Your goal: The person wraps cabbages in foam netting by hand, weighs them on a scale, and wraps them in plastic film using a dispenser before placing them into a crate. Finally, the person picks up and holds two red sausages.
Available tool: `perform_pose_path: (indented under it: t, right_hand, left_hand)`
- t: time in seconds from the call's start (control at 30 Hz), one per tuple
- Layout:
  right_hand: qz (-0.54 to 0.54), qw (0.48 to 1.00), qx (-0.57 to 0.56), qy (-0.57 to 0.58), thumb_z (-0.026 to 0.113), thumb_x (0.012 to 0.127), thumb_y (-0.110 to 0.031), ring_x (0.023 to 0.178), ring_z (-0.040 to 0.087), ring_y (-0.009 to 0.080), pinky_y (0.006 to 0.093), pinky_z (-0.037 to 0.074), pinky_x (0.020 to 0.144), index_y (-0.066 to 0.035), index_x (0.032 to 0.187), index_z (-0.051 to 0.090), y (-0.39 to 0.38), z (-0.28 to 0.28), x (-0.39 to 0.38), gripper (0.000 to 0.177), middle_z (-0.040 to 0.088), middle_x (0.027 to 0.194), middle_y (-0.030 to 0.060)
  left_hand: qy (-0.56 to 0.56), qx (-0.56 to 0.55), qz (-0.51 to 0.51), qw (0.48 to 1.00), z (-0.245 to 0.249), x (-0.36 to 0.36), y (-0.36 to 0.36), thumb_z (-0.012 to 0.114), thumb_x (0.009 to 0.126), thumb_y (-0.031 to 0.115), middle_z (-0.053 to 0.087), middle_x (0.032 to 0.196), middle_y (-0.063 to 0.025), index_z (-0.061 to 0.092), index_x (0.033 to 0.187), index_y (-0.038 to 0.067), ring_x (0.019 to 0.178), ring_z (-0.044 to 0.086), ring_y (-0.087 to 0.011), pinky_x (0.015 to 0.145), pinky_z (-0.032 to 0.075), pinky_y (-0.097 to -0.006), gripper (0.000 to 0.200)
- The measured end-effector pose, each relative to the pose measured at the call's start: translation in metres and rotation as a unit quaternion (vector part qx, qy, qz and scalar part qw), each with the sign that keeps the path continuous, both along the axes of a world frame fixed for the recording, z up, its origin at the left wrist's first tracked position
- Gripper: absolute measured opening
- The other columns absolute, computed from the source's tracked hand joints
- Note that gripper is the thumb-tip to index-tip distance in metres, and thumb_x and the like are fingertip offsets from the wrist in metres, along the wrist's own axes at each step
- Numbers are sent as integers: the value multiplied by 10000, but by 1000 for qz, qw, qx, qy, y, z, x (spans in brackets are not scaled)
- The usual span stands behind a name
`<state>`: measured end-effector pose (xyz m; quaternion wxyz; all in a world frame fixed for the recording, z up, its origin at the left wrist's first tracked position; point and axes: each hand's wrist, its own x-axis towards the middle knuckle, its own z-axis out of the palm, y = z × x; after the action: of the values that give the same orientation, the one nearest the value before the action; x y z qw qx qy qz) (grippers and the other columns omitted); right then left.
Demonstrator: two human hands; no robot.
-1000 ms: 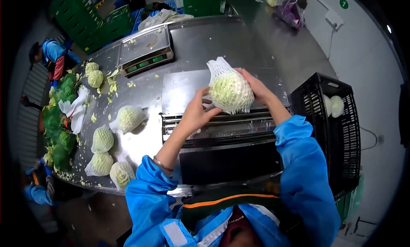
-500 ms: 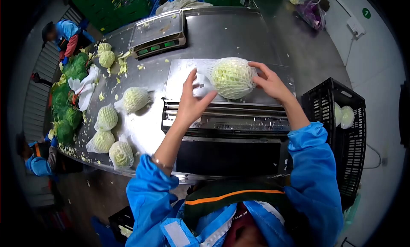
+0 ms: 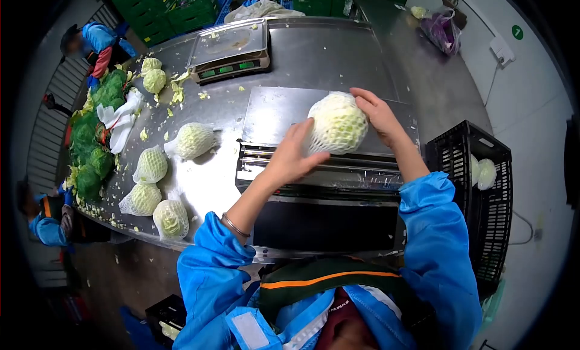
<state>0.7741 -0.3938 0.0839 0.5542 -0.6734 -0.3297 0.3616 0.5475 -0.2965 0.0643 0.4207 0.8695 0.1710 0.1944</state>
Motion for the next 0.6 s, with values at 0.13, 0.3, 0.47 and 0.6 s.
perform_pose_path:
  t: [0.13, 0.3, 0.47, 0.6]
  right_hand:
    - [-95, 991, 32, -94, 545, 888, -230, 1083, 500, 157, 262, 380, 918, -44, 1223, 503, -28, 1, -2, 386, 545, 1190, 86]
    - [-153, 781, -334, -505, 641, 789, -350, 804, 553, 234, 383, 411, 750, -55, 857, 644, -146, -16, -26, 303, 576, 836, 118]
    - [-121, 783, -309, -527, 636, 770, -393, 758, 525, 226, 377, 380, 728, -57, 706, 649, -150, -63, -47, 343, 558, 708, 66]
    - [-127, 960, -199, -153, 664, 783, -252, 679, 510, 107, 259, 388, 654, -26, 680, 628, -169, -46, -33, 251, 570, 668, 27]
  left_hand:
    - [-23, -160, 78, 984, -3, -21, 2, 701, 751, 351, 478, 1208, -233, 310, 1330, -8, 1120, 479, -347, 937, 397, -399, 786]
    - [78, 316, 204, 923, -16, -90, 4, 711, 701, 265, 538, 856, -128, 652, 825, 20, 886, 465, -293, 867, 307, -424, 281]
    - [158, 296, 197, 921, -47, -64, -8, 717, 674, 346, 575, 723, -113, 657, 678, 33, 858, 475, -283, 842, 310, -432, 319]
    - [145, -171, 192, 956, -32, -78, 14, 631, 780, 246, 580, 657, -64, 620, 669, 14, 647, 517, -191, 641, 396, -301, 257]
